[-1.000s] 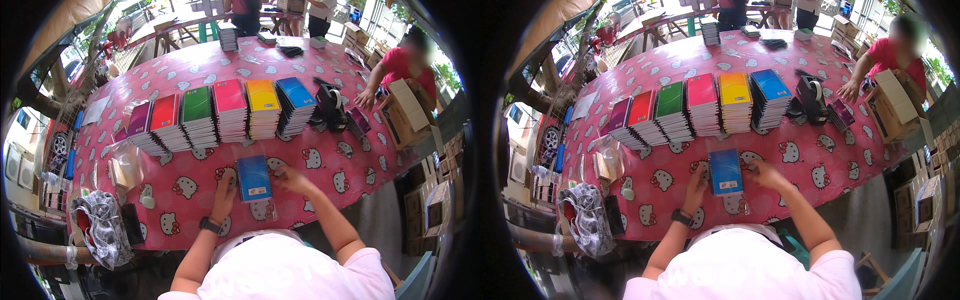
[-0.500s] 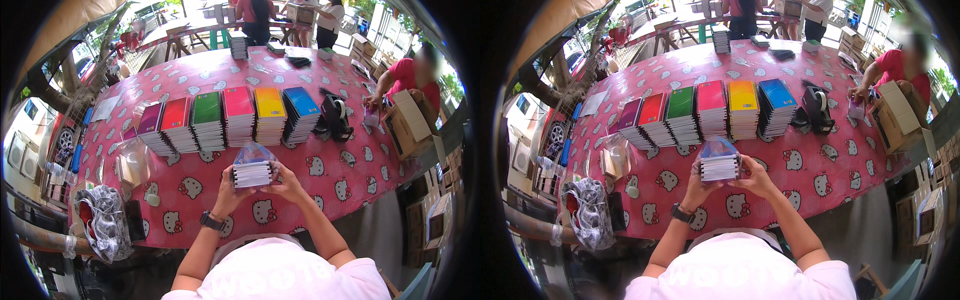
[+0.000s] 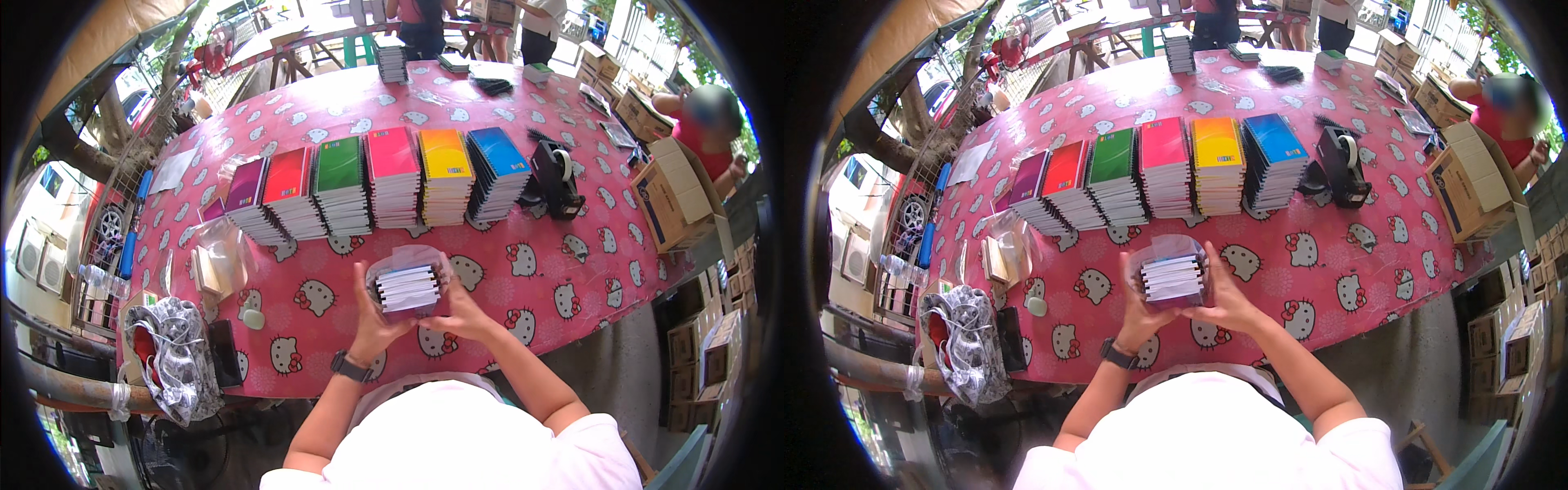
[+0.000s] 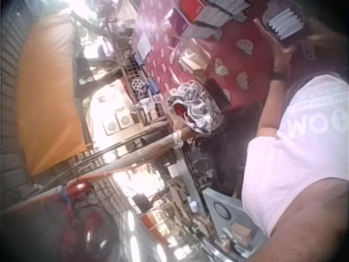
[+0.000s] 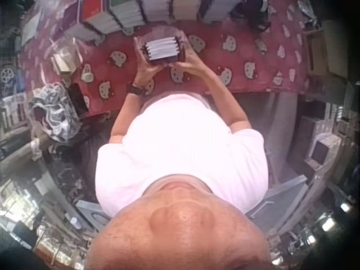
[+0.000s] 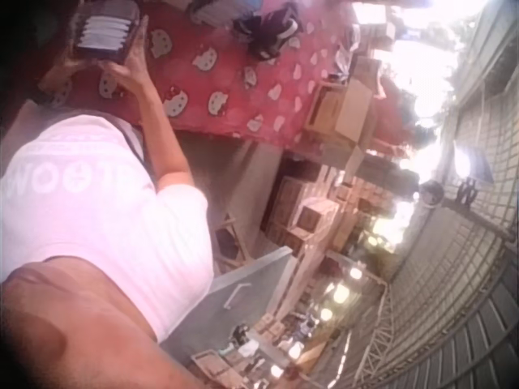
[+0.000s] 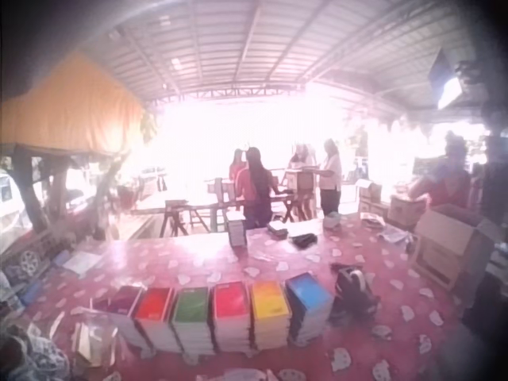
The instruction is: The person repeatedly picks up small spiral-bound notebooks from stacks on a table, places them into clear plastic bags, and seals the bags. The person handles notebooks of various colors and places the packaged items on the table.
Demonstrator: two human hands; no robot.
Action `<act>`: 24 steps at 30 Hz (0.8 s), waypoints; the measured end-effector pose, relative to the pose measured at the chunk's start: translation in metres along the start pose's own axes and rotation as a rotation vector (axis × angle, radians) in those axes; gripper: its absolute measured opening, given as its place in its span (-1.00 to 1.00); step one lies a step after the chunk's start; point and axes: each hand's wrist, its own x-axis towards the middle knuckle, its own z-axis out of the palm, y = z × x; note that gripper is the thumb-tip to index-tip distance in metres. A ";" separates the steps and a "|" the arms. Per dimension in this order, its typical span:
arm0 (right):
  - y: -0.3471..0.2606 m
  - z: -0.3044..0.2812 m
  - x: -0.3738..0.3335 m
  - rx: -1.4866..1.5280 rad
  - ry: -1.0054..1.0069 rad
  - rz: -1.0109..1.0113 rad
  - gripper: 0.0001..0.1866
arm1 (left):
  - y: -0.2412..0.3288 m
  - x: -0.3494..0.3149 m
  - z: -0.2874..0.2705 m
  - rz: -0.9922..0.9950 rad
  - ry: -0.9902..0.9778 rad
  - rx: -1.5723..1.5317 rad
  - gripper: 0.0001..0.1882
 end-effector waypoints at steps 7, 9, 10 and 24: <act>-0.033 -0.026 0.009 -0.344 -0.167 -0.148 -0.47 | 0.078 0.039 -0.036 0.397 -0.242 0.496 -0.81; -0.028 -0.025 0.013 -0.442 -0.215 -0.223 -0.41 | 0.093 0.041 -0.044 0.411 -0.104 0.346 -0.78; -0.029 -0.028 0.015 -0.481 -0.270 -0.183 -0.34 | 0.091 0.038 -0.048 0.329 0.078 0.223 -0.77; -0.032 -0.024 0.030 -0.553 -0.581 -0.186 -0.21 | 0.034 0.016 -0.035 0.215 -0.515 0.400 -0.22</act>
